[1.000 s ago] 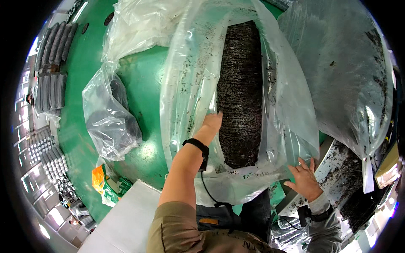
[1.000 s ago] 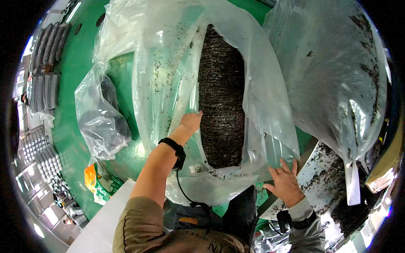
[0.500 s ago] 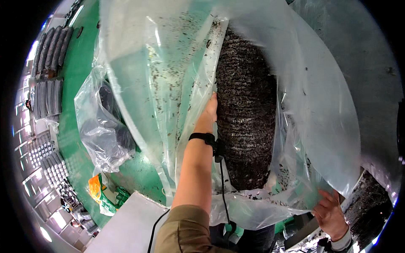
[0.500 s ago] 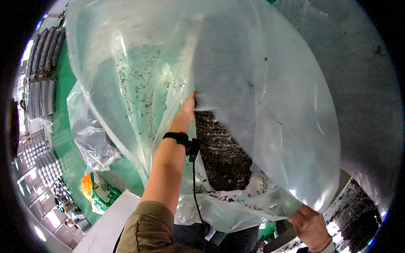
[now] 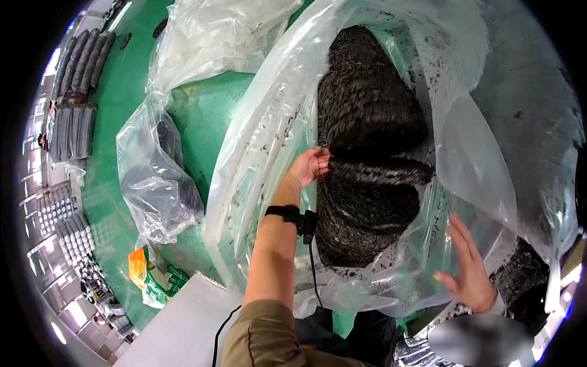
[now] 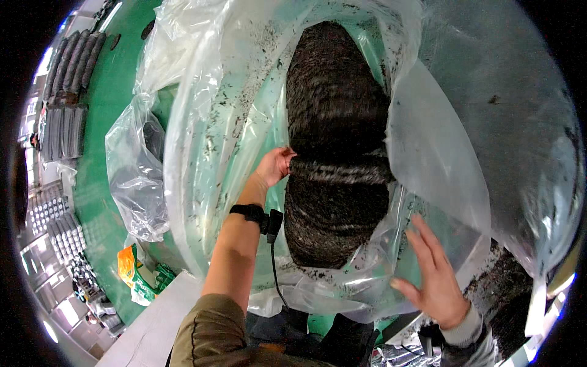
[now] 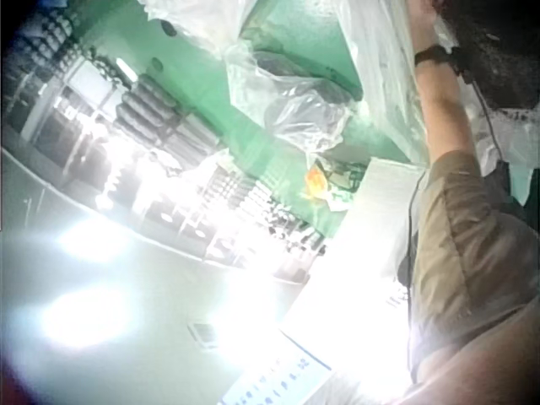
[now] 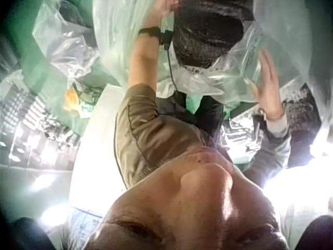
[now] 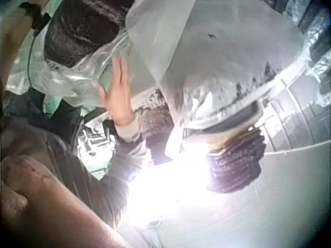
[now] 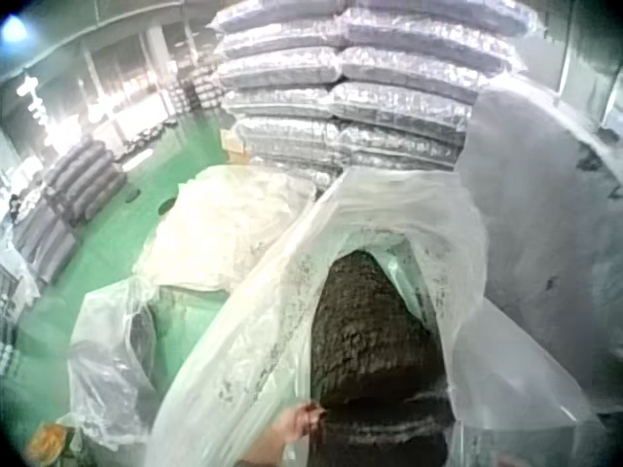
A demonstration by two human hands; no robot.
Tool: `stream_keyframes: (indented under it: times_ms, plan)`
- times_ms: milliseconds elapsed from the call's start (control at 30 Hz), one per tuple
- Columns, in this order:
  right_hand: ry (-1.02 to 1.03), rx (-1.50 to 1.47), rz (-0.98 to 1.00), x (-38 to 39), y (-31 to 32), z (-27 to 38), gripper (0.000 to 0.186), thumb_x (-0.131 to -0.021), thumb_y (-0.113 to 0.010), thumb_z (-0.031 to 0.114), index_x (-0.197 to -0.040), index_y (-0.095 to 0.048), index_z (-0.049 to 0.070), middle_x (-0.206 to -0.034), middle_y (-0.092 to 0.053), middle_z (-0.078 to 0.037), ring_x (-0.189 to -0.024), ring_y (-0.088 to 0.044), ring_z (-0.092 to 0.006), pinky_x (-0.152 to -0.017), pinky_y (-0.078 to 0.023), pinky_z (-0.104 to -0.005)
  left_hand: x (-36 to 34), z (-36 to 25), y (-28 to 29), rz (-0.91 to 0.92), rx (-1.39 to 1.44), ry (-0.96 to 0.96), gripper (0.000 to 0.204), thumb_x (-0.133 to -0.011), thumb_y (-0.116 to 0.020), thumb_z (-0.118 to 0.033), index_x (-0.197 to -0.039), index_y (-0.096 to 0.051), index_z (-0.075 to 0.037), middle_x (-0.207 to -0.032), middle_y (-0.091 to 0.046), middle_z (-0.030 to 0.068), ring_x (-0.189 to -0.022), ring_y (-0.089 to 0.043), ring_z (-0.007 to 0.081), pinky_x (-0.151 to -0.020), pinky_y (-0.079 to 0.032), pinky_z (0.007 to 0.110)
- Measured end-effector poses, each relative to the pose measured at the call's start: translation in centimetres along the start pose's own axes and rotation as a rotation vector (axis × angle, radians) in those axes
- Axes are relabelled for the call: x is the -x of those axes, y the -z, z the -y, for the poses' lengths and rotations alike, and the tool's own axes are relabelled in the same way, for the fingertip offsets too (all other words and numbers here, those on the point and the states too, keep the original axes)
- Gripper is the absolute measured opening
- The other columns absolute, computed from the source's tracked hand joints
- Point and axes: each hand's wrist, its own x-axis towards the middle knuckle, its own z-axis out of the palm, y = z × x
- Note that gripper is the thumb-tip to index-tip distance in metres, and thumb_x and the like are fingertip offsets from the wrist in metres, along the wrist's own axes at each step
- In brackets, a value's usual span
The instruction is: The person repeatedly picks up dark, compressed circular discs from a plastic bag and places them onto a digital scale. They adjust the discs on the scale to ensure stability and then remove them to place them into a stack on the table. This process is repeated multiple times throughout the clip.
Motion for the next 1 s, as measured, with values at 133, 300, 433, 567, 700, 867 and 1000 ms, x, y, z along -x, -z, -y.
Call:
stream_keyframes:
  times_ms: [133,300,433,567,700,867,1000]
  plan:
    - [0.043,0.161,-0.123,-5.2,-0.5,0.6,0.087,-0.059,-0.075,0.021,-0.129,-0.027,0.002,-0.131,-0.029,-0.021,-0.119,-0.032,-0.037,-0.098,-0.028,-0.0419,3.1,-0.7,-2.6,0.278,-0.002,-0.061,0.026,-0.087,-0.042,-0.023,-0.106,-0.051,-0.007,-0.111,-0.054,0.0078,-0.079,-0.054,0.0127,-0.066,-0.046,0.026]
    - [0.043,0.291,0.099,-4.5,-1.8,0.9,0.084,-0.059,-0.074,0.022,-0.128,-0.03,0.006,-0.118,-0.037,-0.017,-0.106,-0.041,-0.0295,-0.097,-0.026,-0.0453,4.4,2.8,-2.1,0.075,-0.108,-0.084,0.044,-0.09,-0.036,-0.033,-0.125,-0.038,-0.006,-0.127,-0.042,0.01,-0.107,-0.045,0.0199,-0.088,-0.038,0.035]
    - [0.066,0.233,0.082,-3.9,-4.7,-1.4,0.069,-0.063,-0.071,0.015,-0.122,-0.038,0.007,-0.13,-0.031,-0.016,-0.121,-0.031,-0.0309,-0.1,-0.023,-0.0469,2.9,10.6,-0.5,-0.521,-0.633,0.265,0.051,-0.092,-0.02,-0.04,-0.13,-0.033,-0.009,-0.13,-0.039,0.0061,-0.12,-0.035,0.0211,-0.098,-0.027,0.036]
    - [0.003,0.28,0.218,-2.9,-5.7,-1.7,0.076,-0.062,-0.071,0.015,-0.126,-0.033,0.008,-0.136,-0.024,-0.014,-0.127,-0.022,-0.0317,-0.102,-0.022,-0.0461,3.1,16.3,6.6,-0.046,-0.077,0.357,0.056,-0.09,-0.018,-0.046,-0.133,-0.028,-0.01,-0.133,-0.035,0.0092,-0.121,-0.034,0.0252,-0.099,-0.026,0.041]
    - [-0.034,0.31,0.157,-2.4,-6.3,-1.8,0.083,-0.06,-0.072,0.011,-0.13,-0.027,0.008,-0.135,-0.025,-0.015,-0.126,-0.024,-0.0321,-0.101,-0.023,-0.0455,6.6,12.1,2.5,-0.292,-0.325,0.459,0.056,-0.09,-0.021,-0.043,-0.133,-0.028,-0.008,-0.132,-0.035,0.0116,-0.118,-0.036,0.0249,-0.097,-0.029,0.04]
    - [-0.053,0.304,0.12,-1.4,-6.2,-1.6,0.088,-0.058,-0.072,0.006,-0.132,-0.024,0.006,-0.135,-0.026,-0.015,-0.123,-0.029,-0.0333,-0.099,-0.028,-0.0415,6.2,14.4,4.8,-0.273,-0.199,0.329,0.055,-0.088,-0.029,-0.043,-0.127,-0.037,-0.004,-0.125,-0.043,0.0122,-0.112,-0.043,0.0255,-0.097,-0.031,0.036]
    - [-0.013,0.332,0.099,0.3,-5.2,-1.8,0.087,-0.058,-0.068,0.001,-0.132,-0.023,0.005,-0.135,-0.026,-0.016,-0.122,-0.029,-0.0341,-0.099,-0.031,-0.0392,10.2,10.6,1.2,-0.283,-0.071,0.366,0.052,-0.088,-0.033,-0.042,-0.124,-0.04,-0.005,-0.123,-0.046,0.0105,-0.111,-0.045,0.0235,-0.096,-0.033,0.035]
